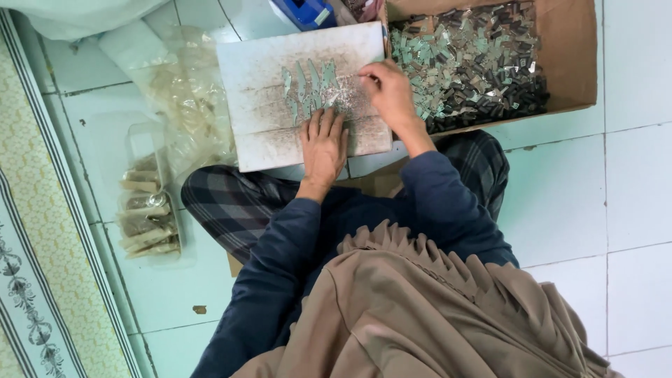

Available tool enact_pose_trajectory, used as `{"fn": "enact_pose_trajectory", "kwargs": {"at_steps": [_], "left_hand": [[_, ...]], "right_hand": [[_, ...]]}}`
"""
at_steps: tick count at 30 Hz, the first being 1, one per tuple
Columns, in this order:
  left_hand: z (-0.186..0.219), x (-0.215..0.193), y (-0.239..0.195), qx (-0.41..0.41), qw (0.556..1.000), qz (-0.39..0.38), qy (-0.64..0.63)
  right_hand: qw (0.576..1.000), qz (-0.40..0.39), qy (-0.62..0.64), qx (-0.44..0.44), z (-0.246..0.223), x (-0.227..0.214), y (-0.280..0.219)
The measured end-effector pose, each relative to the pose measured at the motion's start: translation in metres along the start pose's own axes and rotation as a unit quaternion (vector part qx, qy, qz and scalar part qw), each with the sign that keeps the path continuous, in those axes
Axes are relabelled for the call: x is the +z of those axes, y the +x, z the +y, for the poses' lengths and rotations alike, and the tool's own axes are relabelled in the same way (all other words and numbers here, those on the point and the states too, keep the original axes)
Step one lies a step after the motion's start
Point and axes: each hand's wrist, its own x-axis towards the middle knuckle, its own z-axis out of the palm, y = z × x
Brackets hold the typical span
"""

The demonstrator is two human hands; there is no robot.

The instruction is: The person sits on the floor and sorts small electronic components from a cardboard box onto a white board. They pick up individual pieces, arrange them in rows, and then place them into a small plastic bag before sealing it.

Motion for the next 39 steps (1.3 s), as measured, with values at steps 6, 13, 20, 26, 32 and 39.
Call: {"fn": "enact_pose_trajectory", "kwargs": {"at_steps": [6, 13, 20, 26, 32, 39], "left_hand": [[0.055, 0.042, 0.064, 0.051, 0.996, -0.06, -0.053], [0.108, 0.17, 0.088, 0.139, 0.933, -0.321, 0.084], [0.134, 0.098, 0.102, 0.098, 0.87, -0.445, 0.189], [0.128, 0.108, 0.094, 0.081, 0.882, -0.432, 0.169], [0.112, 0.133, 0.079, 0.104, 0.916, -0.366, 0.126], [0.09, 0.085, 0.042, 0.119, 0.979, -0.072, -0.146]], "right_hand": [[0.986, 0.104, 0.015, 0.128, 0.113, -0.035, -0.018], [0.975, -0.018, -0.094, 0.202, 0.195, 0.014, -0.017], [0.956, -0.099, -0.156, 0.227, 0.154, -0.001, -0.007], [0.964, -0.03, -0.111, 0.238, 0.186, 0.017, -0.016], [0.943, 0.098, 0.082, 0.307, 0.214, 0.018, -0.035], [0.897, 0.166, 0.332, 0.24, 0.08, -0.023, -0.062]]}}
